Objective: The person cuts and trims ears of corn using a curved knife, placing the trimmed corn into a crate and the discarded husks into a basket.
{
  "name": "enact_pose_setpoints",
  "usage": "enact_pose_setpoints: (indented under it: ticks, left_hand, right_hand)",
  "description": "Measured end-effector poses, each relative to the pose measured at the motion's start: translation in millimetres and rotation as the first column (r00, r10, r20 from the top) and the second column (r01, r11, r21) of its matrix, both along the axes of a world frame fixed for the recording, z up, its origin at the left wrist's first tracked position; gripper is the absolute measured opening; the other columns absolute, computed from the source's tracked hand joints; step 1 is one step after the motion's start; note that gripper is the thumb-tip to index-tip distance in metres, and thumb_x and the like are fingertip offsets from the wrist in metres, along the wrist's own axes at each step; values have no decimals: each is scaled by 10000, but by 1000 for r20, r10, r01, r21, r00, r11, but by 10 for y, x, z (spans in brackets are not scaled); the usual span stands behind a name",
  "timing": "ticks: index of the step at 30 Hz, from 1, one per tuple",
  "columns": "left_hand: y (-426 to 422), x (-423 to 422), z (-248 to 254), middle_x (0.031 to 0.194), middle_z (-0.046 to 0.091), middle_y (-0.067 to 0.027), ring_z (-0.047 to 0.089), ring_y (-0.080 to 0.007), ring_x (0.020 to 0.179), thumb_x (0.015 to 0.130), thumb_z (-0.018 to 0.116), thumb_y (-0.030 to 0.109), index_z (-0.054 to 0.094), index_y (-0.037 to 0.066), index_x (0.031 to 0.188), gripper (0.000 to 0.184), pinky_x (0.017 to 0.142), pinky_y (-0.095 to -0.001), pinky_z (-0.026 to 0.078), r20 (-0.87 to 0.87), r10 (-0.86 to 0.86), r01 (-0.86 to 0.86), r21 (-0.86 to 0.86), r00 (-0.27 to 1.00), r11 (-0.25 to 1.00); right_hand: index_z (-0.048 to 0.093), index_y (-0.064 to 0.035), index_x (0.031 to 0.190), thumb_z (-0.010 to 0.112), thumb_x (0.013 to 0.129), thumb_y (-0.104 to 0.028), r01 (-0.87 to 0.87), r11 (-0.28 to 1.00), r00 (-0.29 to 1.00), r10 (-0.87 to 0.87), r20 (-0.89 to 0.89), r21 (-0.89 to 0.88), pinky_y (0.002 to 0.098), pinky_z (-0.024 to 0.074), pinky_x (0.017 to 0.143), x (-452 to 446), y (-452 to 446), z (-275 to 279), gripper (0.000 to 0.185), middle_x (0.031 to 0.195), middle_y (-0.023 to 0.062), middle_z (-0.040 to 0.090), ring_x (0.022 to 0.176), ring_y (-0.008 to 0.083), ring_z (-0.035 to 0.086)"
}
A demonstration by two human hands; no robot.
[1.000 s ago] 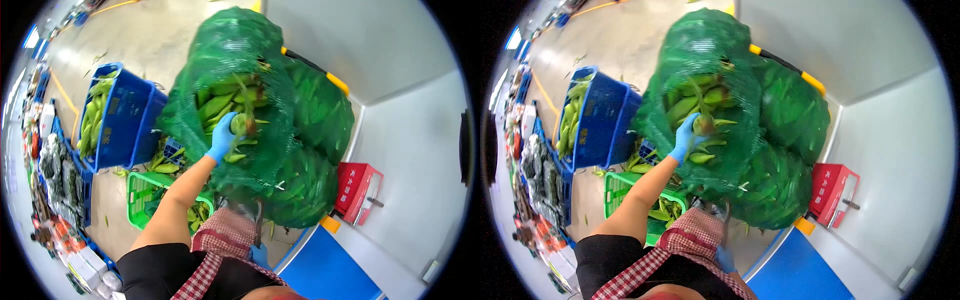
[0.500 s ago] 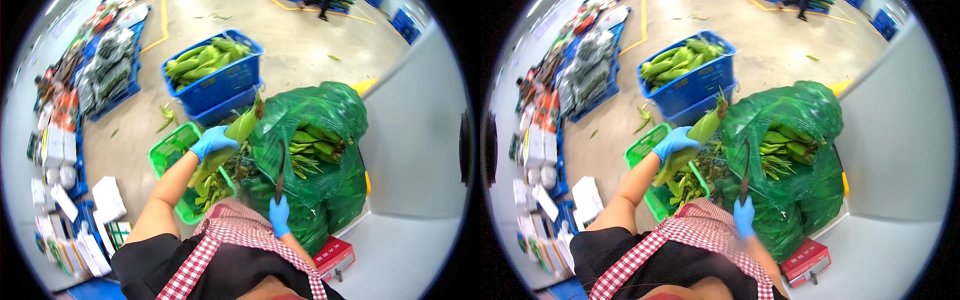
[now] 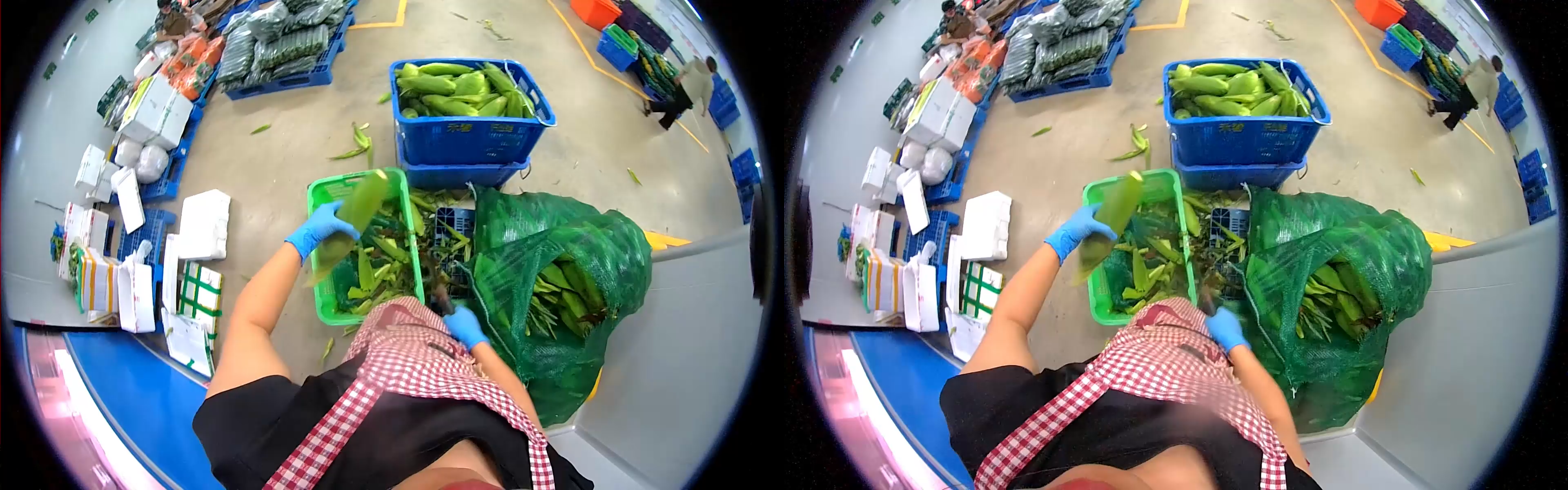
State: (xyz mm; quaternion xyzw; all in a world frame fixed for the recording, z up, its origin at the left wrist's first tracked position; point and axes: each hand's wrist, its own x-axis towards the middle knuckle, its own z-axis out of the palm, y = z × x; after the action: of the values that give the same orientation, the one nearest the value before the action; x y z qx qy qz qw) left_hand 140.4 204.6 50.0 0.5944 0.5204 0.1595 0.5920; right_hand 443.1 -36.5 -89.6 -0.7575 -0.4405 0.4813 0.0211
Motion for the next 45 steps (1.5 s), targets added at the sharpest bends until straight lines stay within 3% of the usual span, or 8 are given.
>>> enact_pose_setpoints:
  ticks: [9, 12, 13, 28, 34, 36, 37, 45]
  left_hand:
    - [63, 598, -224, 963, 619, -71, 582, -181, 898, 643, 714, -9, 594, 12, 998, 376, 814, -305, 468, 679, 532, -625, -138, 505, 769]
    - [52, 755, -487, 958, 610, -72, 581, -212, 886, 630, 731, 5, 580, 2, 999, 399, 827, -323, 464, 518, 600, -645, -115, 610, 755]
    - [34, 792, -518, 961, 608, -74, 582, -218, 882, 626, 735, 7, 574, 2, 1006, 413, 828, -327, 464, 441, 615, -640, -113, 653, 760]
    - [-53, 1009, -548, 951, 627, -108, 609, -205, 829, 638, 715, -4, 571, -23, 1009, 398, 736, -318, 496, 559, 525, -497, -218, 642, 840]
    - [82, 1047, -297, 926, 634, -82, 604, -186, 815, 643, 723, -31, 595, -15, 977, 359, 748, -313, 494, 686, 520, -560, -195, 509, 805]
    - [131, 969, -386, 925, 631, -84, 601, -196, 833, 650, 698, -33, 589, -3, 980, 349, 771, -315, 485, 642, 506, -566, -133, 576, 813]
    - [166, 940, -479, 924, 630, -85, 600, -200, 842, 653, 685, -34, 586, 4, 981, 345, 783, -316, 480, 625, 499, -569, -104, 600, 816]
    - [-137, 376, -1175, 995, 597, -81, 567, -219, 907, 636, 739, 51, 566, 30, 1031, 432, 821, -337, 468, 425, 816, -681, -462, 392, 568]
  right_hand:
    - [491, -39, 790, 460, 890, -68, 671, -139, 690, -242, -682, 728, 304, 425, 513, -413, 1249, 1845, 109, 615, 50, 500, 526, 150, 506]
    - [526, 10, 826, 513, 801, -153, -147, 699, 958, -75, 276, 700, 366, 467, 586, -520, 962, 460, 166, 686, 169, 563, 591, 261, 574]
    - [528, 27, 851, 533, 767, -189, 63, 919, 994, -22, -107, 388, 379, 478, 588, -595, 782, 404, 232, 715, 205, 574, 603, 289, 588]
    - [455, -55, 800, 547, 806, -143, 532, 835, 571, -475, -669, -138, 287, 382, 388, 80, 868, 1451, 128, 575, 41, 489, 414, 133, 449]
    - [494, -79, 847, 487, 903, -121, 710, -244, 580, -329, -745, 660, 254, 417, 531, -219, 1320, 1967, 70, 561, 20, 456, 494, 100, 455]
    - [529, 22, 901, 509, 856, -227, 244, 703, 904, -414, 105, 668, 411, 479, 655, -549, 1189, 1089, 254, 750, 224, 604, 709, 357, 606]
    - [532, 58, 942, 551, 789, -235, 176, 956, 983, -158, -94, 235, 481, 460, 748, -631, 1009, 682, 331, 919, 299, 582, 886, 428, 572]
    - [521, 17, 886, 551, 760, -225, 244, 951, 969, -229, -98, 191, 398, 467, 544, -370, 690, 439, 274, 693, 182, 585, 600, 293, 602]
